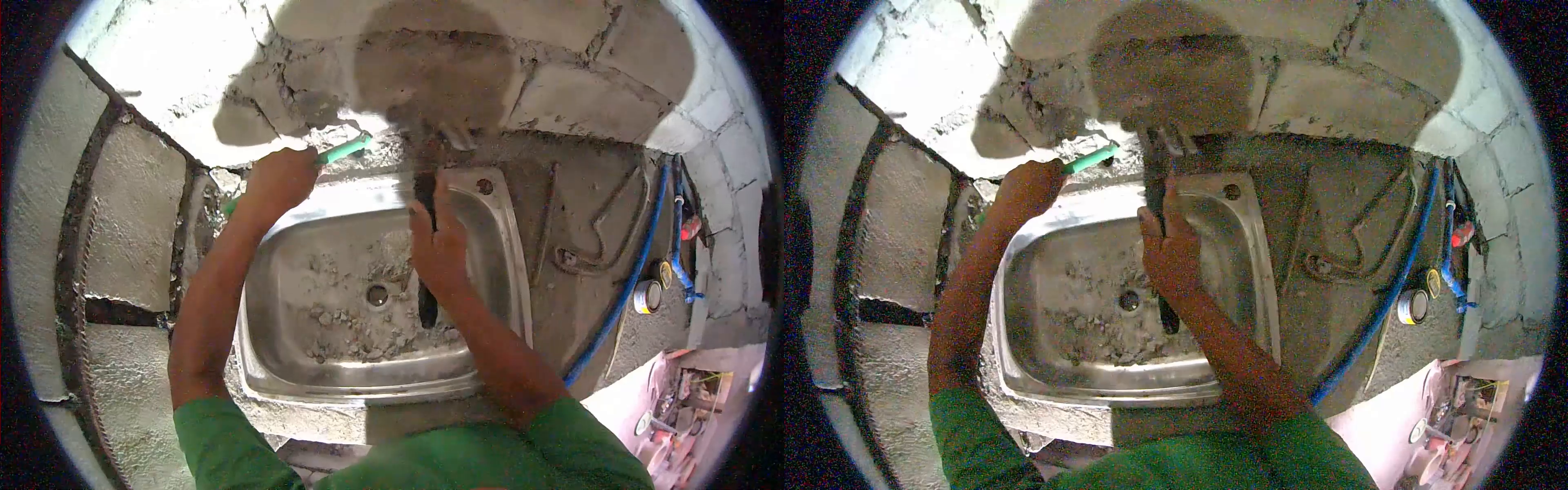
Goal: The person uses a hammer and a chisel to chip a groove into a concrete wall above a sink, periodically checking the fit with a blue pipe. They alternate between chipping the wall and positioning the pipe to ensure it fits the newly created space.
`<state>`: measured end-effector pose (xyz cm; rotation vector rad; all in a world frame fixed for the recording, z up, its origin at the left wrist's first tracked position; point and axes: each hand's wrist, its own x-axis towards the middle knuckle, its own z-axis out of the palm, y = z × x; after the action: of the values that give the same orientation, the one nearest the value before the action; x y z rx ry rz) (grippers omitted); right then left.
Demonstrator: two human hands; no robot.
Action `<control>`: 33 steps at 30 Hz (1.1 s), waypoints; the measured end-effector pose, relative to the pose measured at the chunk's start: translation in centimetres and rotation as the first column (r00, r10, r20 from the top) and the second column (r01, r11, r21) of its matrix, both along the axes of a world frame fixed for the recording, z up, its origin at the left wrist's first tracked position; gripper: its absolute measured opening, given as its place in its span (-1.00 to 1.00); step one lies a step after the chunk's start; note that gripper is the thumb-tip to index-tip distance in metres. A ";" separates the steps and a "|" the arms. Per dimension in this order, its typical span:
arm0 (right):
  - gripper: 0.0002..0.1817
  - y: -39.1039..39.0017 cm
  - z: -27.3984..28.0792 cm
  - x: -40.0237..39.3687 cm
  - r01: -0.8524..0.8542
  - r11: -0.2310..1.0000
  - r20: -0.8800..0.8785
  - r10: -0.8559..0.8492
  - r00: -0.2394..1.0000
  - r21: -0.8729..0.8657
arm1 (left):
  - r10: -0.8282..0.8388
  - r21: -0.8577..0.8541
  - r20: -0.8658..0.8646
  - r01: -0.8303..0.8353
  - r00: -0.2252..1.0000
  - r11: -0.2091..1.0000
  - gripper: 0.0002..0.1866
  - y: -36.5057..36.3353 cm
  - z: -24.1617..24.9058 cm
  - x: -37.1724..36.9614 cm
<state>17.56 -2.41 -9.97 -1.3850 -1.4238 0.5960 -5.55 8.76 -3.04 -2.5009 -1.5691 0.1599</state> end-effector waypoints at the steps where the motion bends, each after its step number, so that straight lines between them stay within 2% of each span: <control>1: -0.33 0.0 -0.5 -0.1 0.036 0.999 0.019 -0.037 0.999 0.037 | -0.013 0.023 0.058 0.012 0.998 1.000 -0.73 -0.2 -0.2 -0.2; 2: -0.33 0.1 -1.0 -0.3 0.072 0.995 0.038 -0.075 0.996 0.074 | -0.010 0.019 0.062 0.009 0.998 1.000 -0.73 -0.2 -0.2 0.0; 3: -0.33 1.2 -2.0 -0.8 0.065 0.976 0.196 -0.107 0.975 0.209 | 0.005 0.019 0.039 -0.006 0.999 1.000 -0.73 0.0 -0.2 0.2; 4: -0.32 1.4 -2.8 -0.6 0.050 0.962 0.273 -0.126 0.954 0.269 | 0.020 0.017 0.015 -0.020 1.000 1.000 -0.72 0.0 -0.2 0.2; 5: -0.32 1.5 -2.8 -0.6 0.034 0.943 0.344 -0.154 0.926 0.330 | 0.040 -0.057 0.044 -0.037 0.998 0.998 -0.73 0.5 -1.2 -0.3; 6: -0.31 1.6 -0.8 0.2 -0.029 0.999 0.255 0.031 0.966 -0.014 | 0.038 -0.049 0.043 -0.036 0.998 0.998 -0.73 0.3 -1.2 -0.4; 7: -0.30 2.0 1.1 0.7 -0.130 0.932 0.107 0.175 0.979 -0.337 | 0.054 -0.055 0.052 -0.051 0.997 0.997 -0.73 0.3 -1.2 -0.6; 8: -0.30 1.2 2.4 1.0 -0.122 0.932 0.105 0.167 0.980 -0.341 | 0.065 -0.082 0.061 -0.060 0.996 0.995 -0.74 0.3 -1.9 -0.6; 9: -0.30 -0.3 3.4 1.2 -0.099 0.967 0.116 0.128 0.985 -0.233 | 0.036 -0.049 0.064 -0.033 0.997 0.998 -0.73 0.5 -2.2 -1.0; 11: -0.30 -1.4 3.2 1.1 -0.079 0.988 0.127 0.096 0.987 -0.132 | 0.052 -0.112 0.132 -0.037 0.990 0.993 -0.70 0.4 -2.6 -1.5; 13: -0.32 -1.0 2.0 0.5 -0.034 0.973 0.129 0.004 0.992 0.228 | 0.043 -0.104 0.184 -0.024 0.982 0.994 -0.69 0.3 -2.2 -1.8; 14: -0.32 -0.3 1.5 0.2 -0.030 0.973 0.129 0.000 0.992 0.228 | 0.060 -0.125 0.194 -0.036 0.979 0.991 -0.68 0.1 -2.3 -1.8; 15: -0.31 1.3 0.9 0.1 -0.087 0.996 0.254 0.092 0.963 -0.033 | 0.076 -0.141 0.206 -0.047 0.976 0.989 -0.66 0.1 -2.5 -1.7; 16: -0.31 2.0 0.1 0.1 -0.104 0.949 0.344 0.208 0.916 -0.297 | 0.069 -0.138 0.207 -0.040 0.976 0.990 -0.66 -0.3 -3.4 -1.9; 17: -0.31 2.2 -0.9 0.4 -0.093 0.953 0.345 0.194 0.918 -0.288 | 0.036 -0.113 0.340 0.003 0.940 0.994 -0.68 -0.4 -5.0 -2.3; 18: -0.32 2.7 -2.1 0.9 -0.126 0.990 0.348 0.140 0.927 -0.061 | -0.002 -0.076 0.468 0.043 0.884 0.996 -0.69 0.5 -6.3 -2.9; 19: -0.33 2.3 -3.0 1.4 -0.152 0.977 0.342 0.094 0.935 0.148 | -0.195 0.082 0.551 0.180 0.812 0.980 -0.61 1.1 -7.9 -3.6; 20: -0.33 0.9 -2.1 1.6 -0.147 0.981 0.345 0.095 0.934 0.127 | -0.168 0.024 0.411 0.174 0.896 0.984 -0.62 3.4 -10.5 -5.0; 21: -0.33 -0.4 0.5 1.6 -0.131 0.991 0.313 0.137 0.940 -0.039 | 0.049 -0.235 0.520 0.088 0.853 0.968 -0.64 1.5 -7.7 -3.7; 22: -0.33 -0.8 2.1 1.6 -0.124 0.974 0.277 0.174 0.945 -0.189 | 0.164 -0.356 0.552 0.054 0.817 0.933 -0.64 0.2 -6.2 -3.4; 23: -0.33 -0.7 2.1 1.7 -0.135 0.974 0.280 0.183 0.943 -0.182 | 0.283 -0.467 0.566 0.018 0.774 0.884 -0.65 -1.2 -4.7 -3.0; 24: -0.34 -0.7 1.9 1.9 -0.143 0.972 0.169 0.175 0.970 -0.187 | 0.530 -0.611 0.673 -0.018 0.516 0.792 -0.70 -1.9 -5.4 -3.3; 25: -0.36 -0.8 1.7 2.1 -0.146 0.970 0.053 0.159 0.986 -0.193 | 0.722 -0.738 0.662 0.009 0.202 0.674 -0.74 -2.2 -6.0 -3.6; 29: -0.38 -1.8 5.5 2.6 -0.099 0.980 -0.013 0.098 0.995 -0.174 | 0.787 -0.801 0.583 -0.022 0.200 0.599 -0.73 -4.6 -2.9 -2.3; 30: -0.39 -1.9 6.9 3.0 -0.146 0.951 -0.192 0.095 0.977 -0.272 | 0.508 -0.502 0.749 -0.136 0.426 0.854 -0.72 -5.7 -2.4 -2.3; 31: -0.40 -2.2 7.4 3.5 -0.207 0.907 -0.369 0.063 0.927 -0.366 | 0.189 -0.125 0.733 -0.143 0.653 0.982 -0.70 -6.6 -1.7 -2.4; 32: -0.40 -2.6 6.9 4.2 -0.209 0.901 -0.377 0.055 0.925 -0.381 | 0.201 -0.142 0.725 -0.143 0.659 0.980 -0.70 -7.6 0.3 -2.1; 33: -0.43 -2.7 6.5 5.2 -0.208 0.898 -0.284 0.099 0.954 -0.387 | 0.305 -0.199 0.764 -0.242 0.569 0.950 -0.71 -8.7 3.3 -1.6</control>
<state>22.74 -5.15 -3.52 -1.4579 -1.2452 1.1958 -7.16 0.10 0.25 -2.4759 -2.2799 -1.0317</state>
